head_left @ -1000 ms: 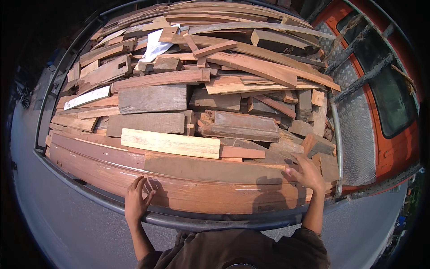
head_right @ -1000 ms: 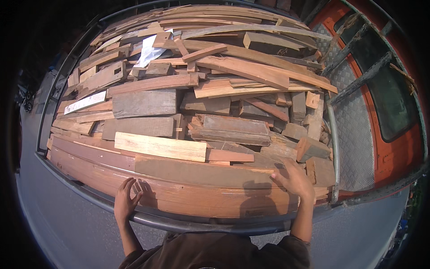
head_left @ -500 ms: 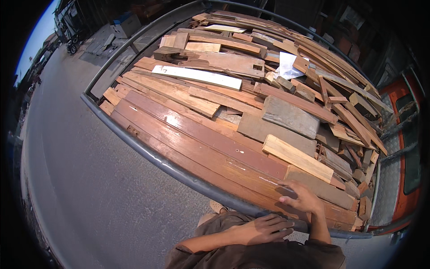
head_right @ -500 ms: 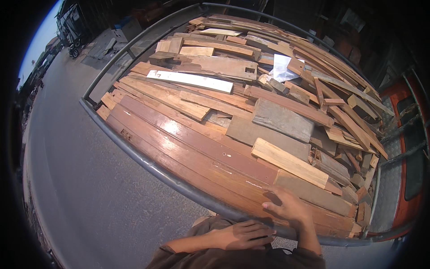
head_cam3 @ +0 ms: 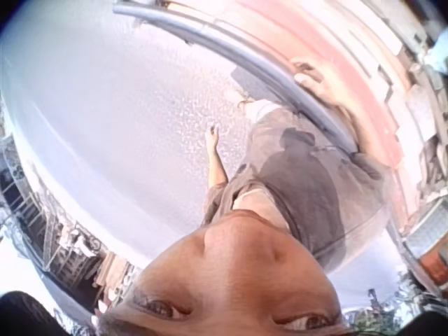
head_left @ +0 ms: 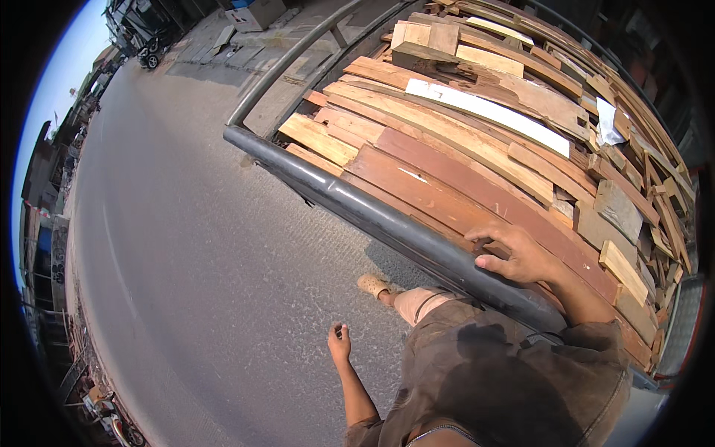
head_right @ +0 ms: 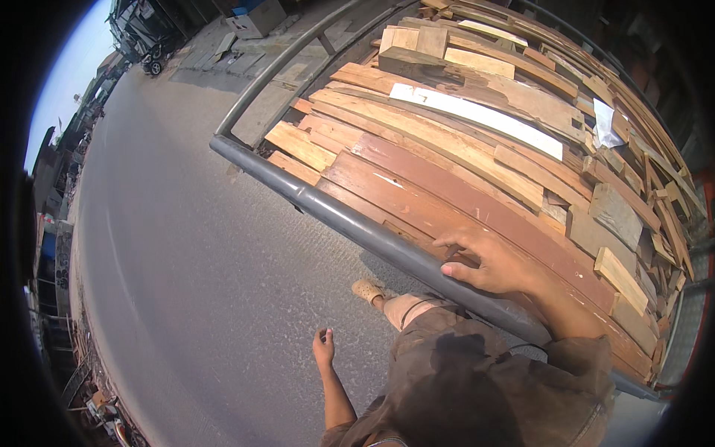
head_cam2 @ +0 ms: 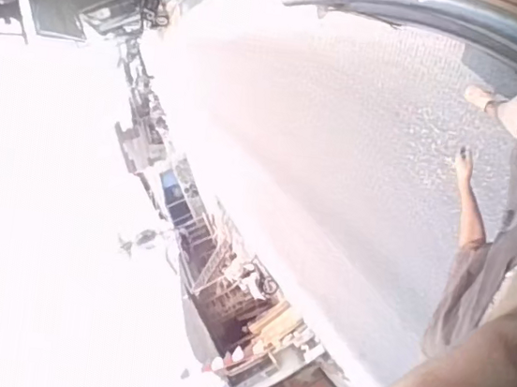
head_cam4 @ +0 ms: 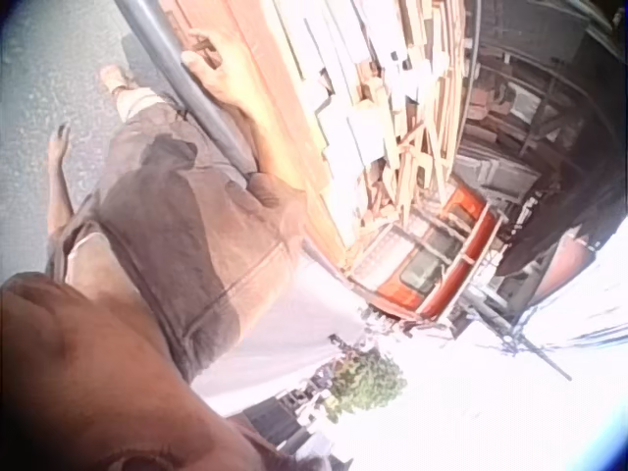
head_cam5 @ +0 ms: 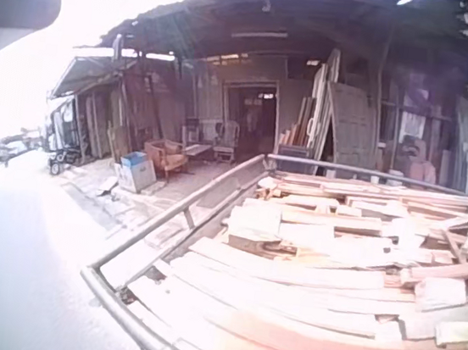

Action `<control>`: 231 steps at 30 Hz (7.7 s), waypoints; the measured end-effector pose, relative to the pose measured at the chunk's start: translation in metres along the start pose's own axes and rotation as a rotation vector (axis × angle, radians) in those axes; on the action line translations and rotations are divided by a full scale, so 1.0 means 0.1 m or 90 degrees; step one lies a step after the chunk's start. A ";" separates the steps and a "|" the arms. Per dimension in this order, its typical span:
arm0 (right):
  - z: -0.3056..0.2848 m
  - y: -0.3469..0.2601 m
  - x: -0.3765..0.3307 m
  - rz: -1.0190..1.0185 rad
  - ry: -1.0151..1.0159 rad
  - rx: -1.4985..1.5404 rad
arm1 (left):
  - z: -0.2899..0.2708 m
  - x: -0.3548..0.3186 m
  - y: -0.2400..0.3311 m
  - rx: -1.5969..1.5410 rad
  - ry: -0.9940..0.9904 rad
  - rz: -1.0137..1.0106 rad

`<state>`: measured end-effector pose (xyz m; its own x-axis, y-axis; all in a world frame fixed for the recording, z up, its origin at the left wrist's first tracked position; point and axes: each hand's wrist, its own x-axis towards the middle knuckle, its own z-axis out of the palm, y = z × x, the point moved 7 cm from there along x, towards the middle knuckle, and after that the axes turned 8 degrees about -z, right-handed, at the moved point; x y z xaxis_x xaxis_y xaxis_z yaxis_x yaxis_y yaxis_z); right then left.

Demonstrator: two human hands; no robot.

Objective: The person sorts through a large pile of wooden planks and scraps in the back of a truck, picking up and moving pieces by hand. They then walk into a cluttered workshop area and continue sorting through a pile of wood scraps and debris on the floor.

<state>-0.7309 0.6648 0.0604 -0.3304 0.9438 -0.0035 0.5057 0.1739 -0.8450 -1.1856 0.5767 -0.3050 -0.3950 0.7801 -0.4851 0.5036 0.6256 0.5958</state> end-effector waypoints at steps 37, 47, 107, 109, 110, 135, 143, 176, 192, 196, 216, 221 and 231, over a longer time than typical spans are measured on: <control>0.92 -0.27 6.91 0.864 0.451 0.091 | -2.33 11.10 4.77 0.136 -0.281 0.004; -1.52 0.22 9.47 0.557 0.546 -0.339 | 0.35 11.78 8.35 0.319 -0.562 0.371; -15.75 11.17 17.94 0.492 0.828 0.405 | 9.23 16.26 25.07 0.396 -0.411 0.295; -16.37 11.43 18.22 0.477 0.810 0.400 | 9.34 16.39 25.49 0.447 -0.398 0.271; -16.78 11.52 18.39 0.437 0.774 0.395 | 9.43 16.47 25.72 0.463 -0.387 0.261; -22.30 14.52 20.69 0.387 1.045 0.793 | 15.26 18.16 32.93 0.447 -0.536 0.480; -24.09 15.95 20.61 0.270 1.183 0.845 | 17.65 16.99 34.95 0.450 -0.616 0.528; -28.48 19.96 17.21 0.670 1.192 0.428 | 23.90 12.22 38.33 0.645 -0.833 0.582; -28.27 23.73 15.52 0.878 1.218 0.426 | 26.22 12.00 35.91 0.928 -0.787 0.630; -27.91 25.34 14.95 0.915 1.025 0.407 | 27.41 11.31 35.35 0.739 -0.896 0.809; -27.47 27.33 14.43 1.087 1.531 0.321 | 30.49 10.35 33.73 0.547 -0.853 1.110; -27.43 27.33 14.37 1.326 1.472 0.414 | 30.57 10.24 33.72 0.505 -0.874 1.151; -27.44 26.64 14.81 1.255 1.106 0.177 | 30.49 10.95 34.05 0.600 -1.188 0.440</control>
<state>2.3139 3.2974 -0.7285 0.6624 -0.6776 -0.3195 -0.7331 -0.4987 -0.4624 2.4392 3.5335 -0.7587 0.6450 -0.4429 -0.6227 0.5466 -0.3022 0.7810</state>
